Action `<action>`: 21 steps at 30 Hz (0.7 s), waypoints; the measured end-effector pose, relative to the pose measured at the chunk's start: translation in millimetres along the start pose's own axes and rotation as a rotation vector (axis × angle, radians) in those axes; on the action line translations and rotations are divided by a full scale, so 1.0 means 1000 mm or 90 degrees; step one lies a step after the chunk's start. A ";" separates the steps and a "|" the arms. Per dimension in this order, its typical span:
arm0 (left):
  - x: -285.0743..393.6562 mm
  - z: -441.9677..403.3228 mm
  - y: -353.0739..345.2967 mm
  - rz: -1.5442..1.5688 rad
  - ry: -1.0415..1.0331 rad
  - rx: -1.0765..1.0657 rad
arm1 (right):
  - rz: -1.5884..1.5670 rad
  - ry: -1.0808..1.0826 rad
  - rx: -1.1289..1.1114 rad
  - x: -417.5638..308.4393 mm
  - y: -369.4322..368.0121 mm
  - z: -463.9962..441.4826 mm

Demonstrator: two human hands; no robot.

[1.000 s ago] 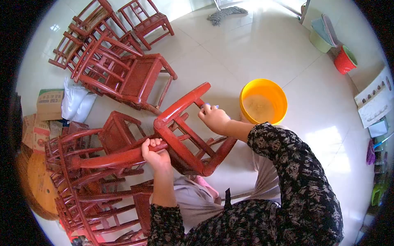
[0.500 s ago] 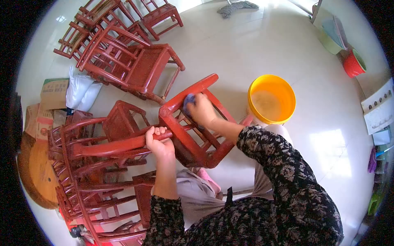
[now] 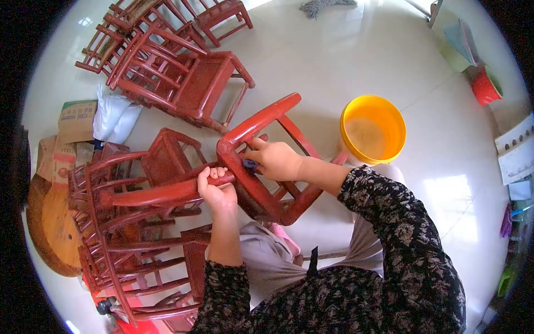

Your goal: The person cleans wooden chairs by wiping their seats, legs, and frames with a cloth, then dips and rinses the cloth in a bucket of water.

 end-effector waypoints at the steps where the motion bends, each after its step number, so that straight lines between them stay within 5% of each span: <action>1: 0.000 0.000 0.000 0.004 0.004 -0.007 | 0.100 0.061 0.032 -0.005 0.003 -0.004; 8: -0.001 0.001 -0.007 -0.018 0.019 -0.018 | 0.281 0.057 0.084 -0.006 -0.008 -0.026; 13: 0.001 0.003 -0.007 -0.012 -0.015 0.000 | 0.051 -0.090 -0.123 0.003 -0.004 -0.025; 17: -0.001 0.001 -0.002 0.042 -0.016 0.028 | 0.079 -0.112 -0.276 -0.001 -0.005 -0.040; 21: -0.003 -0.002 -0.003 0.070 -0.014 -0.009 | 0.396 -0.027 -0.144 -0.002 -0.020 -0.050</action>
Point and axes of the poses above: each hand's wrist, its own z-axis away from the middle knuckle, its own y-axis out of the back of the hand, x = y × z, the point moved 6 cm from there along -z, towards the middle knuckle, and after that the axes turned 2 degrees about y, right-handed, at the moved point
